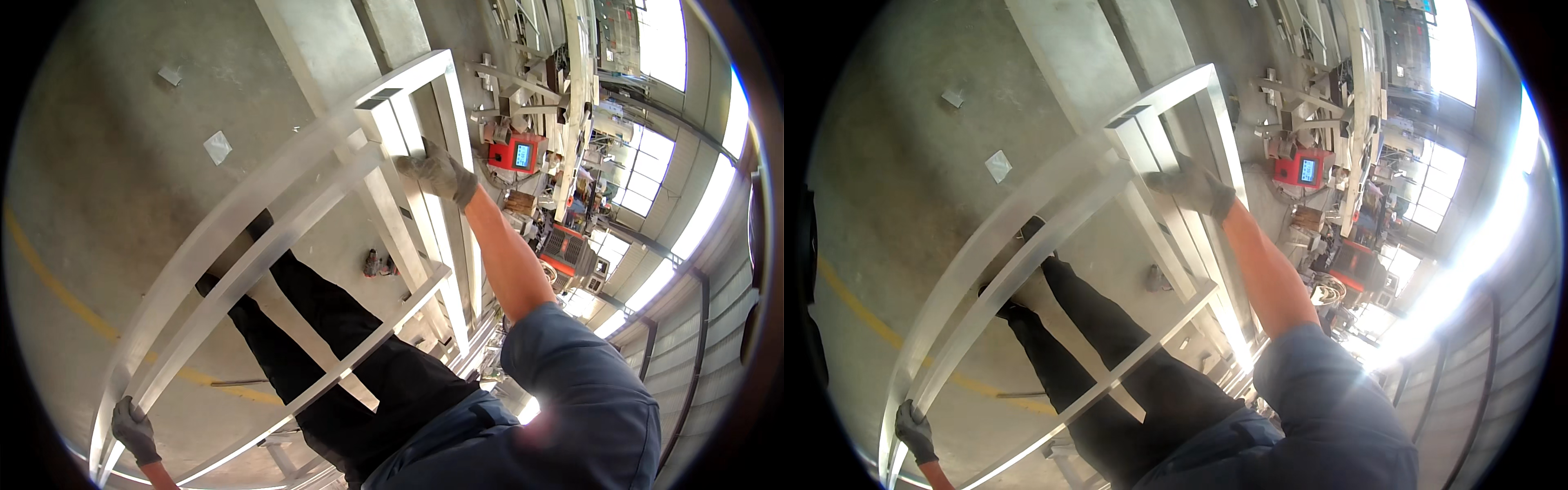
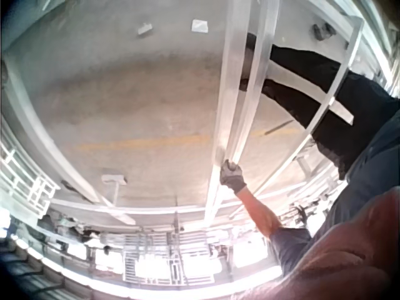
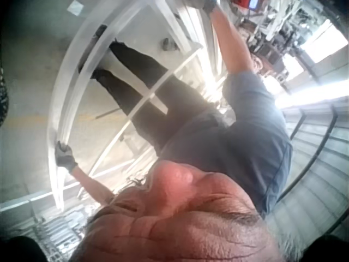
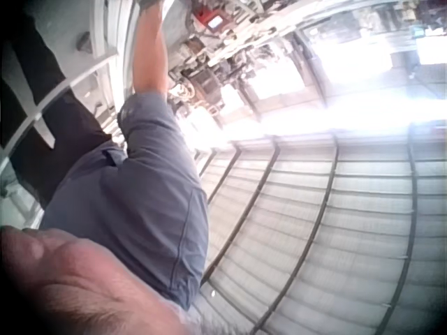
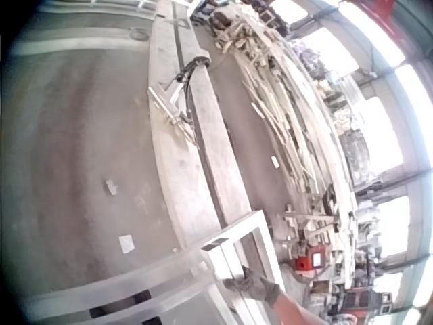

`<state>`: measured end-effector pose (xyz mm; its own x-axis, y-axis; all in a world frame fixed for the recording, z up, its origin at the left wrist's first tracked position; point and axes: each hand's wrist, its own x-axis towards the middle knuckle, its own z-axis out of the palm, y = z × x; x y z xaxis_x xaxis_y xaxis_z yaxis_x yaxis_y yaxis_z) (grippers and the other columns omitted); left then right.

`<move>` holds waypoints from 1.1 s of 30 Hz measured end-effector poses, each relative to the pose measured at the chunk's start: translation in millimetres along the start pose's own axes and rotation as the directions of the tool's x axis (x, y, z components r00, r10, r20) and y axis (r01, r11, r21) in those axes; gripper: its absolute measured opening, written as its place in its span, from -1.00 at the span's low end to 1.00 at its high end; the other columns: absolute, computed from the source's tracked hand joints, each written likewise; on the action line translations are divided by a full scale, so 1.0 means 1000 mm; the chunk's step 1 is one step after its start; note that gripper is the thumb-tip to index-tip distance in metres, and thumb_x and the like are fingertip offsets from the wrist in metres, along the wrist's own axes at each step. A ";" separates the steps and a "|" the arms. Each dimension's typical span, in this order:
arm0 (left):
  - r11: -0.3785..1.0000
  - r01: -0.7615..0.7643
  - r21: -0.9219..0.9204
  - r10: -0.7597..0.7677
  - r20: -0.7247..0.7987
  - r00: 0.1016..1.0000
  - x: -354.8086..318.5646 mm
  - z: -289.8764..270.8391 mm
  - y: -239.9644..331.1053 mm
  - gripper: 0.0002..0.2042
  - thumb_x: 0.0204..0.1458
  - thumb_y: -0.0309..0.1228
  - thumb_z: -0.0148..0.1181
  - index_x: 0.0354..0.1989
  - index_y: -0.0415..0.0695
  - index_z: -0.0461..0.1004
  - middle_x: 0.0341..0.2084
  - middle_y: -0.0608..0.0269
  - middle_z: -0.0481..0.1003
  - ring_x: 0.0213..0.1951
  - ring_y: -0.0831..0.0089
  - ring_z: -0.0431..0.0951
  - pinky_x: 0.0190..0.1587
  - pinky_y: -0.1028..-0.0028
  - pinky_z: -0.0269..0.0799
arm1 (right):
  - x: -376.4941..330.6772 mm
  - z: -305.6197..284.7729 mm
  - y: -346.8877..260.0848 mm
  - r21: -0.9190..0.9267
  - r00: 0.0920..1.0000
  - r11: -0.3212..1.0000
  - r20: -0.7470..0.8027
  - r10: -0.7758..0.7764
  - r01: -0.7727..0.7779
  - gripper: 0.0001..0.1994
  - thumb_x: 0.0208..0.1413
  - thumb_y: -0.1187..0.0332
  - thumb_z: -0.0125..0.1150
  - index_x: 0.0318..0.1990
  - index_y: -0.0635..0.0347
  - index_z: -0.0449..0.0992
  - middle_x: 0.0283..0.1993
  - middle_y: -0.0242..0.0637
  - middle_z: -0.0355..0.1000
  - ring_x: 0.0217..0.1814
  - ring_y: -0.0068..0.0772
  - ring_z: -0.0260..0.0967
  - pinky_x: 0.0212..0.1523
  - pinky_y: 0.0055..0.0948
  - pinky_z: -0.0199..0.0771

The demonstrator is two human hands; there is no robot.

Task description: The person picks up long white metal bars and fits them into a larger white metal frame structure on the floor. They repeatedly lift, align, and insert the bars into slots within the frame, adjusting their position to secure them.

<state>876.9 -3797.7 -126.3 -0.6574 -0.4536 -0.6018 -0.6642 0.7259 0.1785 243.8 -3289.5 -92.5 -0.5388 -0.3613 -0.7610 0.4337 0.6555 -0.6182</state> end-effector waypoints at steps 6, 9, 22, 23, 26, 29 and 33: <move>0.998 -0.008 -0.069 0.000 -0.111 0.994 -0.017 -0.001 -0.009 -0.81 0.07 -0.56 0.16 -0.14 -0.21 0.58 -0.29 -0.02 0.56 -0.19 -0.05 0.57 -0.12 0.15 0.46 | -0.015 0.009 -0.028 0.167 0.997 0.983 0.029 0.069 -0.073 -0.54 0.31 0.22 0.31 0.22 0.33 0.46 -0.05 -0.26 0.58 -0.05 -0.50 0.52 -0.02 -0.49 0.54; 0.994 -0.003 -0.111 -0.005 -0.069 0.998 -0.001 -0.010 0.010 -0.80 0.07 -0.56 0.17 -0.12 -0.21 0.58 -0.28 -0.03 0.57 -0.18 -0.03 0.56 -0.10 0.16 0.46 | -0.009 -0.011 -0.004 0.304 0.976 0.933 0.159 0.150 -0.193 -0.53 0.32 0.21 0.30 0.27 0.27 0.43 -0.07 -0.32 0.57 -0.07 -0.55 0.49 -0.06 -0.49 0.52; 0.979 0.166 -0.120 -0.163 0.028 0.986 -0.018 0.013 0.003 -0.71 -0.05 -0.59 0.27 -0.09 -0.25 0.57 -0.29 -0.01 0.54 -0.18 -0.07 0.54 -0.06 0.10 0.44 | 0.015 -0.022 0.032 -0.122 0.997 0.991 0.062 0.055 -0.047 -0.51 0.27 0.19 0.37 0.17 0.38 0.43 -0.13 -0.28 0.64 -0.10 -0.59 0.53 -0.09 -0.45 0.53; 0.984 0.134 -0.119 -0.132 0.024 0.991 -0.015 0.013 0.005 -0.71 -0.06 -0.59 0.27 -0.11 -0.25 0.57 -0.30 -0.01 0.54 -0.19 -0.05 0.54 -0.08 0.11 0.44 | 0.014 -0.025 0.031 -0.117 0.995 0.993 0.095 0.032 -0.020 -0.51 0.26 0.19 0.38 0.17 0.39 0.43 -0.13 -0.27 0.64 -0.10 -0.58 0.53 -0.09 -0.45 0.53; 0.985 0.104 -0.141 -0.103 0.013 0.995 -0.006 0.015 0.012 -0.73 -0.08 -0.60 0.27 -0.14 -0.26 0.57 -0.33 0.00 0.52 -0.22 0.00 0.53 -0.13 0.14 0.43 | 0.014 -0.028 0.031 -0.115 0.992 0.993 0.123 0.017 -0.003 -0.49 0.27 0.22 0.36 0.20 0.42 0.40 -0.12 -0.27 0.65 -0.10 -0.56 0.54 -0.08 -0.44 0.53; 0.958 0.184 -0.219 -0.183 0.024 0.983 -0.002 0.034 0.018 -0.74 -0.10 -0.62 0.27 -0.17 -0.27 0.56 -0.37 0.02 0.50 -0.26 0.07 0.52 -0.18 0.20 0.43 | 0.011 -0.021 0.028 -0.127 0.997 0.992 0.076 0.034 -0.024 -0.40 0.26 0.22 0.36 0.29 0.44 0.31 -0.12 -0.26 0.64 -0.09 -0.54 0.54 -0.07 -0.42 0.54; 0.912 0.237 -0.333 -0.230 0.060 0.971 -0.003 0.053 -0.010 -0.69 -0.11 -0.67 0.26 -0.12 -0.29 0.56 -0.36 0.01 0.48 -0.26 0.10 0.51 -0.17 0.24 0.44 | 0.012 -0.014 0.024 -0.113 0.995 0.993 0.094 0.026 -0.015 -0.22 0.23 0.20 0.39 0.42 0.46 0.12 -0.10 -0.18 0.63 -0.08 -0.50 0.54 -0.05 -0.40 0.54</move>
<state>904.7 -3776.4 -167.0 -0.4641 -0.5766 -0.6724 -0.8806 0.3824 0.2798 237.0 -3268.7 -113.9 -0.4573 -0.4046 -0.7920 0.3576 0.7317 -0.5803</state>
